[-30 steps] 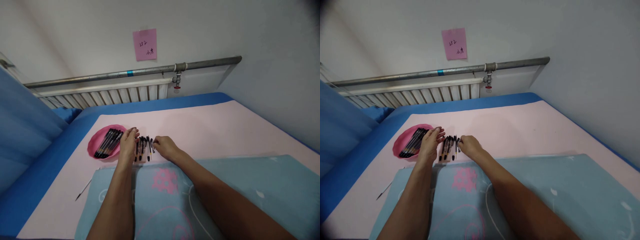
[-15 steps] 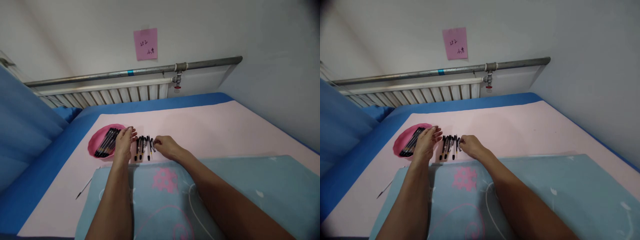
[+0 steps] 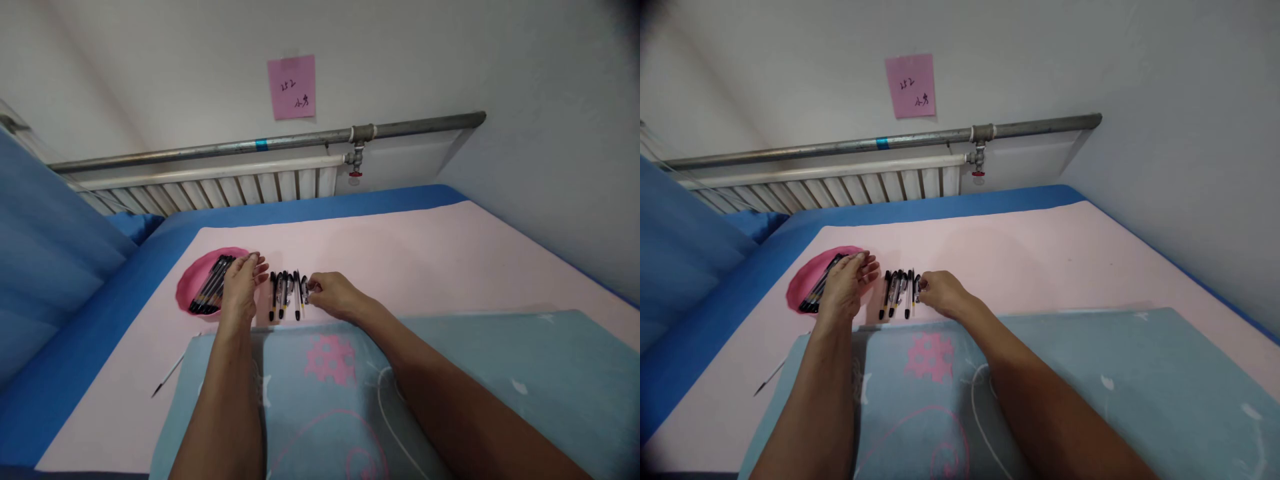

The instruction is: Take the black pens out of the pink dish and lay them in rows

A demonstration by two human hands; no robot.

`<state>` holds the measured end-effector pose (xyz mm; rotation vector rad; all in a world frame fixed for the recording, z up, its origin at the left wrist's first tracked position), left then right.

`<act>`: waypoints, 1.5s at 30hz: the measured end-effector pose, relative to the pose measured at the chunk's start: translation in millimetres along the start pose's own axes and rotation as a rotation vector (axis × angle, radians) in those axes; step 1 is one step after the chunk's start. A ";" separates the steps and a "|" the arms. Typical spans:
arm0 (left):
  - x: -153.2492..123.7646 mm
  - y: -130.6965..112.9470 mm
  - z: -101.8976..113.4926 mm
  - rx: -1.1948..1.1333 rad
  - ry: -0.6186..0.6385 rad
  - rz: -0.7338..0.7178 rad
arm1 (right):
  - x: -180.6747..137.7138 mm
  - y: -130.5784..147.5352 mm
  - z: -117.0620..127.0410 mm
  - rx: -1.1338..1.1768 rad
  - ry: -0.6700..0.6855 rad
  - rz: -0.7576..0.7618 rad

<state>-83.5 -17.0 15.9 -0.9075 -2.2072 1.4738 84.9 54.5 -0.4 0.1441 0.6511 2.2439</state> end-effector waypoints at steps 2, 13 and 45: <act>-0.6 -0.3 -0.1 0.000 0.006 0.000 | 0.3 -0.1 -0.4 -0.010 -0.004 -0.006; -3.6 -2.8 -2.0 0.004 0.014 0.025 | 0.2 0.4 -0.9 -0.048 -0.022 -0.015; -5.6 -4.3 -2.7 0.071 0.050 0.043 | 1.7 -0.1 -3.1 -0.115 -0.022 0.004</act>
Point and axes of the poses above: each hand's wrist, its own x-axis towards the middle knuckle, its own z-axis out of the back of the hand, y = z × x, the point moved 1 cm from there along x, towards the middle knuckle, and after that the axes turned 10 degrees about -x, right-handed, at the moved point
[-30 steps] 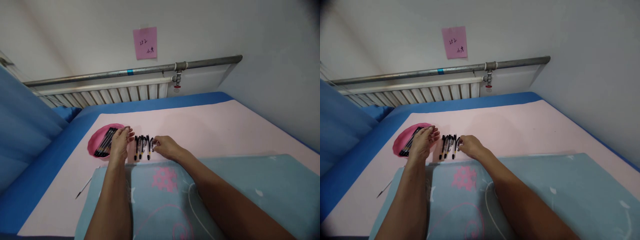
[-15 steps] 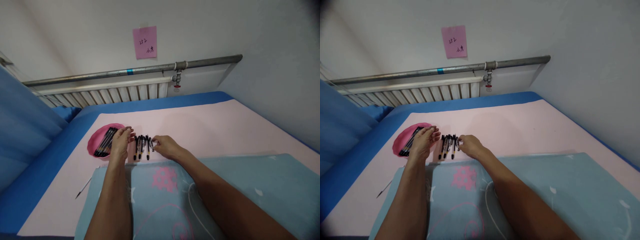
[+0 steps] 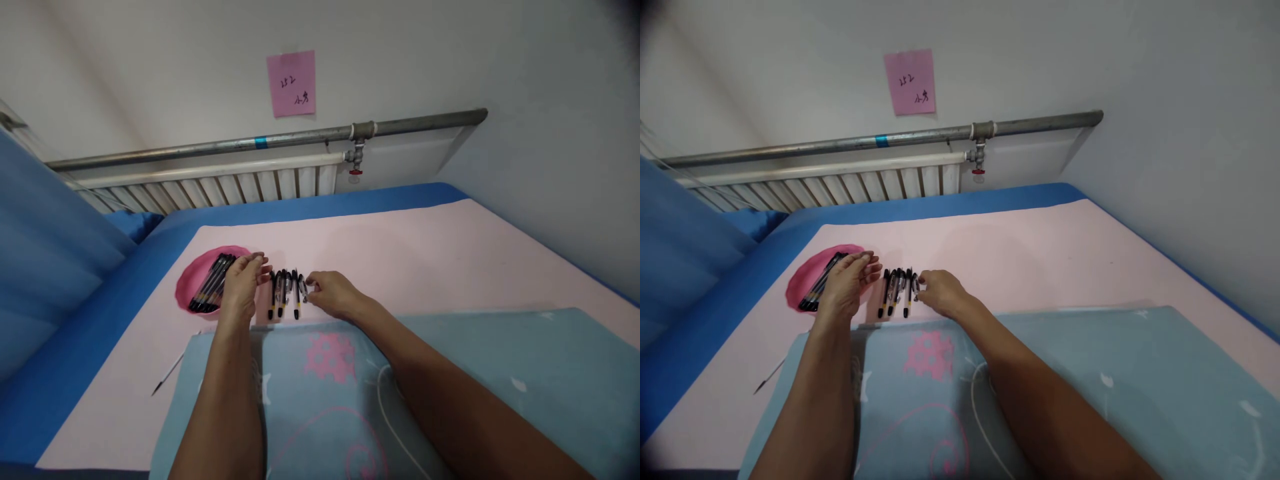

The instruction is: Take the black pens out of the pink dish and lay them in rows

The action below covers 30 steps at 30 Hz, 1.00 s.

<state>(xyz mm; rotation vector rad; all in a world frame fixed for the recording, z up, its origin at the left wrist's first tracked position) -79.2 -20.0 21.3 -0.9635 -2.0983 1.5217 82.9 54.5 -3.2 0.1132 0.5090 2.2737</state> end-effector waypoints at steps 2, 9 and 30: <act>-1.0 0.0 -0.8 0.005 0.004 0.003 | 0.1 -0.4 -0.3 0.001 0.001 0.013; 2.6 -5.9 4.9 -0.004 0.004 -0.020 | 0.4 -1.1 -0.2 0.030 0.002 -0.006; 22.8 -20.5 58.0 1.314 -0.475 -0.210 | -0.7 -7.0 2.8 0.179 -0.001 0.013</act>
Point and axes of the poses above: each hand's wrist, its own x-axis towards the middle knuckle, its own z-axis out of the back of the hand, y = z × x, the point moved 1 cm from there along x, towards the middle knuckle, and after that the axes turned 10 degrees about -x, right-handed, at the moved point
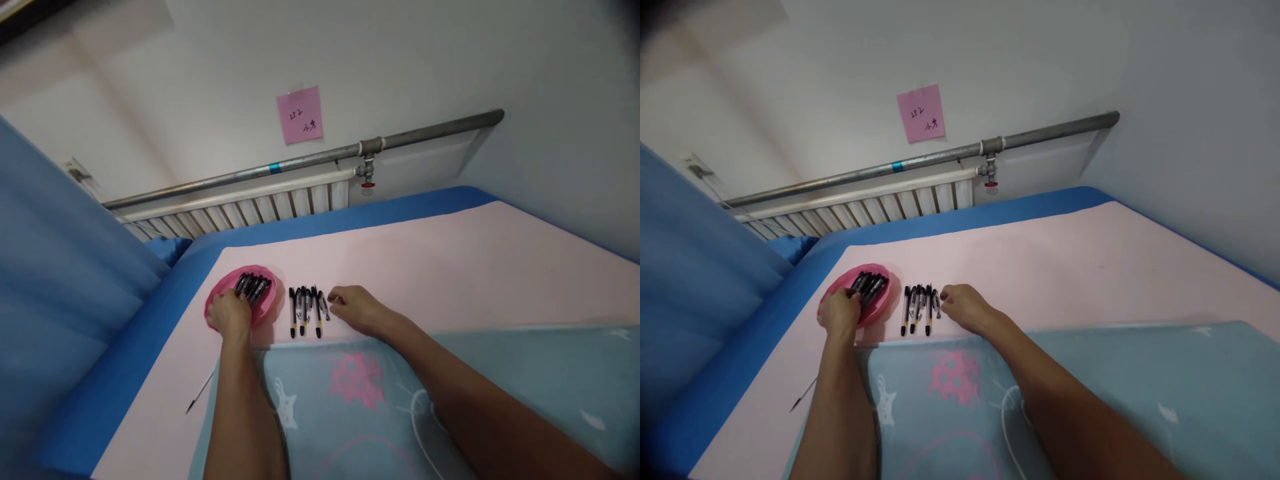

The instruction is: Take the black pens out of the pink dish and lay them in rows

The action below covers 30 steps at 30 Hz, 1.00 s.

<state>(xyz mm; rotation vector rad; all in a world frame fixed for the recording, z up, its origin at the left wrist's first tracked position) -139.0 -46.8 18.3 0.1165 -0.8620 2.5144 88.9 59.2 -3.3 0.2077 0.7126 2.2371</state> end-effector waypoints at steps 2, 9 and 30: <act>-0.7 -0.5 -0.2 0.007 -0.010 -0.022 | -0.2 0.0 -0.3 0.021 -0.004 0.001; -1.0 -4.5 4.7 -0.083 -0.088 -0.088 | 0.7 -1.8 1.3 0.077 -0.069 0.001; -41.4 -55.3 -13.6 -1.705 0.573 0.308 | -14.8 34.9 16.8 0.683 0.269 0.103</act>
Point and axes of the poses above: each hand's wrist, its own x-axis towards the middle knuckle, its own z-axis out of the back of the hand, y = z × x, the point moved 1 cm from there along x, towards the middle knuckle, and after that the axes turned 10 degrees about -x, right-handed, at the moved point
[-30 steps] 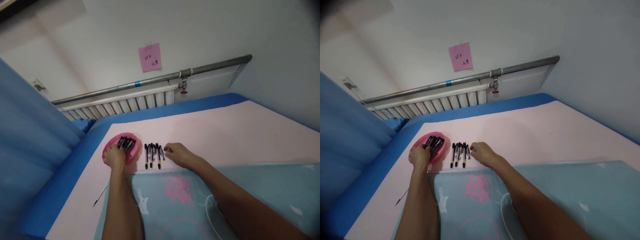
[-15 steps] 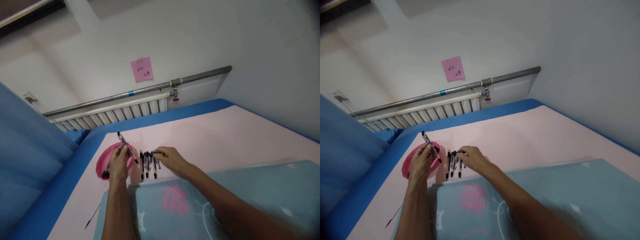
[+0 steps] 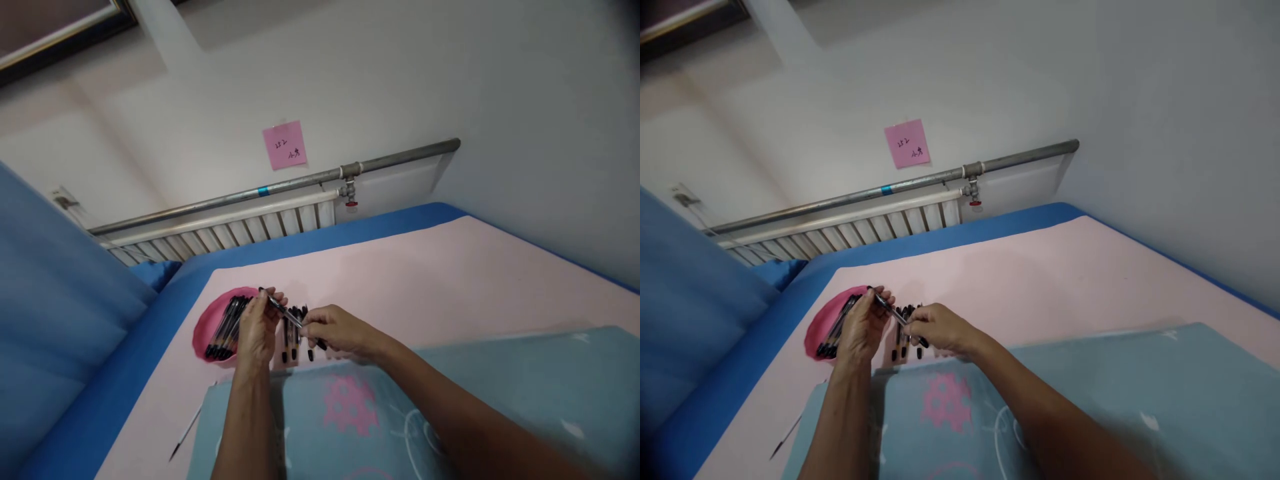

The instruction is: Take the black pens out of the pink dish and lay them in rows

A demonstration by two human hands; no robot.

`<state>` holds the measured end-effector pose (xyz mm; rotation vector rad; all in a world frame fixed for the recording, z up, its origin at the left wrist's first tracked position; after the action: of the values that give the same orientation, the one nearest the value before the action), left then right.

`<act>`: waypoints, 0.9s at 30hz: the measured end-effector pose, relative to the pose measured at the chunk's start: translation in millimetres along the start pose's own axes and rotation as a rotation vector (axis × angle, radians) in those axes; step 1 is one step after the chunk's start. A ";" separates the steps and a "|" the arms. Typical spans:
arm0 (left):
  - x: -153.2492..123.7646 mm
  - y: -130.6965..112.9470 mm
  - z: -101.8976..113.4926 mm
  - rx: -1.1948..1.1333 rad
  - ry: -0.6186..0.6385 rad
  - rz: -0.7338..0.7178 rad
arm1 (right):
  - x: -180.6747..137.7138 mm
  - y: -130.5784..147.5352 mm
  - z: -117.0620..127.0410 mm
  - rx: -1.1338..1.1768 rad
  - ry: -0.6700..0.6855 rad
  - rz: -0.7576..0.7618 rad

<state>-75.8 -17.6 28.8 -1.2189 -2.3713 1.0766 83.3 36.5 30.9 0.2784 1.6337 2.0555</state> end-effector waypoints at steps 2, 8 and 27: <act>4.9 -10.0 8.1 -0.059 -0.108 -0.084 | -1.2 -1.7 0.6 -0.016 0.034 -0.029; 4.9 -20.7 11.8 -0.128 -0.034 -0.012 | -2.6 -4.7 2.0 0.042 0.061 -0.068; -9.9 -1.4 -4.1 -0.036 0.221 0.124 | -4.4 1.1 2.4 0.338 0.185 -0.025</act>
<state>-68.4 -23.9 33.6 -1.4335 -2.1819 0.8859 87.9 36.2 33.3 0.1847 2.0874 1.8247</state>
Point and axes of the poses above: each hand's wrist, its own x-axis towards the middle knuckle, its own z-axis out of the back of the hand, y = z × x, the point moved 1 cm from there along x, towards the middle knuckle, and after that the axes turned 10 degrees about -x, right-handed, at the moved point
